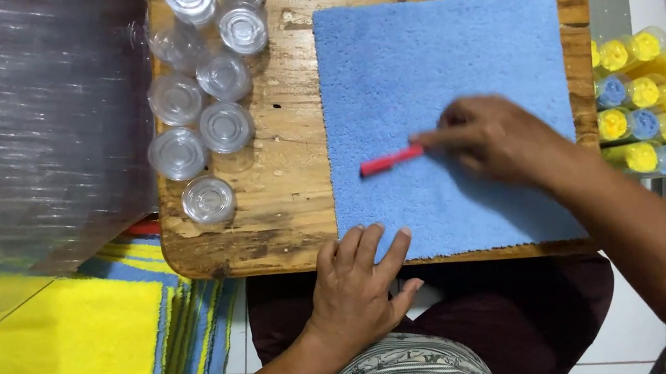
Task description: The person brushes a blue cloth with a red brush on a wooden board, then flips and brushes the other side. Finally, the person folds the cloth into a small square.
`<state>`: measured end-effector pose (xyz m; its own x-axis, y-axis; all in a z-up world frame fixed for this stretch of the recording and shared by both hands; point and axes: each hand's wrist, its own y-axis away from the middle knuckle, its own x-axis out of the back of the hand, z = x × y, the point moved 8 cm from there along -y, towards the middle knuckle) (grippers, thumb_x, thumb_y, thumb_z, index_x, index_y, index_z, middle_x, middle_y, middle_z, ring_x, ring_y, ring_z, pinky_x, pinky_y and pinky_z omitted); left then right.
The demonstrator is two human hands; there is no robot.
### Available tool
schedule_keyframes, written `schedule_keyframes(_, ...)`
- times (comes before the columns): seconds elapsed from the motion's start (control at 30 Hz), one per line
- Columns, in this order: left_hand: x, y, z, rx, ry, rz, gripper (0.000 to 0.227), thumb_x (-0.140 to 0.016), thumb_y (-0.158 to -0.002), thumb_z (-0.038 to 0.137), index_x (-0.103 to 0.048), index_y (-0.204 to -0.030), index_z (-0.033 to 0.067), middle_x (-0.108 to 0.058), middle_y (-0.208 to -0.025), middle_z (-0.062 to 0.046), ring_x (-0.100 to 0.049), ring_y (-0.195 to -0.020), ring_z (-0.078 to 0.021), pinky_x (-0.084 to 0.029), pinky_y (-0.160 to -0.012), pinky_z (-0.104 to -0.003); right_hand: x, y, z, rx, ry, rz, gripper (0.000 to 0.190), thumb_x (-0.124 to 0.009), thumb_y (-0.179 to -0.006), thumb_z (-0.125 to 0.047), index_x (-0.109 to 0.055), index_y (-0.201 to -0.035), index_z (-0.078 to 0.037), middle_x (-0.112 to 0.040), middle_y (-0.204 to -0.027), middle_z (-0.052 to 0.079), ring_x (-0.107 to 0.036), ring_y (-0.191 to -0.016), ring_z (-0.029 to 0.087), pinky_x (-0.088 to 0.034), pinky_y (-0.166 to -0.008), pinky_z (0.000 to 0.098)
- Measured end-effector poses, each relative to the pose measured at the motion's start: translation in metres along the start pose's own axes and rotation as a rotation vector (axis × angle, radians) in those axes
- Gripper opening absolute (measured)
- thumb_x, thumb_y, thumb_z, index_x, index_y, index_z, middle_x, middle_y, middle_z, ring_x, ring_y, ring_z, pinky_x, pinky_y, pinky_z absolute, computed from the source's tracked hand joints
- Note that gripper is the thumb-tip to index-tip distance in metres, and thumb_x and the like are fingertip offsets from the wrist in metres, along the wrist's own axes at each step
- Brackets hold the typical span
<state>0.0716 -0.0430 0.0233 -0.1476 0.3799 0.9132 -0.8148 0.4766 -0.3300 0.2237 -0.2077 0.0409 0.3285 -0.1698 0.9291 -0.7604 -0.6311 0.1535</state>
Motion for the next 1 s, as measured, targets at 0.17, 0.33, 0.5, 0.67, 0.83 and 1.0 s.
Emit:
schedule_keyframes(0.17,-0.003,0.003,0.001,0.007,-0.021,0.006,0.069,-0.076,-0.078,0.061,-0.064,-0.135,0.024,-0.056,-0.129,-0.008,-0.052,-0.117,-0.0268,-0.039,-0.091,-0.045,0.049,-0.054,0.028,-0.555,-0.207,-0.057,0.032,-0.053,-0.107,-0.036,-0.069,-0.127,-0.018,-0.06,-0.115,0.014,-0.059,-0.094,0.027,-0.051,-0.076,0.0394)
schedule_keyframes(0.33,-0.004,0.004,0.0,0.0,-0.021,0.028,0.068,-0.077,-0.078,0.056,-0.063,-0.136,0.0237,-0.055,-0.129,-0.008,-0.052,-0.119,-0.0271,-0.038,-0.091,-0.045,0.029,-0.105,0.137,-0.086,0.049,0.433,0.037,-0.067,-0.103,-0.016,-0.075,-0.139,-0.018,-0.057,-0.104,0.012,-0.061,-0.091,0.032,-0.049,-0.083,0.0457)
schedule_keyframes(0.5,-0.006,0.009,-0.006,-0.012,0.06,0.006,0.071,-0.079,-0.077,0.054,-0.061,-0.139,0.0235,-0.056,-0.133,-0.007,-0.052,-0.121,-0.0274,-0.038,-0.093,-0.045,0.034,-0.101,0.093,-0.175,-0.063,0.466,0.037,-0.053,-0.095,-0.007,-0.071,-0.128,-0.005,-0.057,-0.095,0.022,-0.056,-0.087,0.042,-0.045,-0.074,0.0509)
schedule_keyframes(0.67,0.004,0.013,-0.013,-0.033,0.159,0.074,0.059,-0.08,-0.079,0.045,-0.066,-0.13,0.02,-0.059,-0.128,-0.008,-0.052,-0.12,-0.0298,-0.042,-0.095,-0.047,0.003,-0.077,-0.01,-0.142,-0.22,0.385,0.049,-0.054,-0.092,-0.007,-0.057,-0.138,-0.025,-0.067,-0.104,0.011,-0.064,-0.086,0.033,-0.051,-0.074,0.043)
schedule_keyframes(0.83,0.006,0.029,-0.022,-0.028,0.096,0.256,0.043,-0.063,-0.089,0.046,-0.067,-0.125,0.0232,-0.057,-0.12,-0.005,-0.053,-0.119,-0.027,-0.04,-0.093,-0.044,-0.017,-0.06,-0.085,-0.015,-0.169,0.37,0.035,-0.061,-0.089,-0.015,-0.068,-0.123,-0.02,-0.067,-0.101,0.014,-0.072,-0.088,0.042,-0.06,-0.073,0.0546)
schedule_keyframes(1.0,0.016,0.038,-0.025,-0.049,0.091,0.313,0.026,-0.065,-0.09,0.038,-0.071,-0.107,0.0189,-0.06,-0.104,-0.003,-0.059,-0.105,-0.0239,-0.045,-0.088,-0.042,-0.03,-0.055,-0.125,-0.049,-0.12,0.244,0.049,-0.061,-0.094,-0.041,-0.065,-0.134,-0.015,-0.069,-0.106,0.015,-0.071,-0.092,0.041,-0.059,-0.073,0.0527)
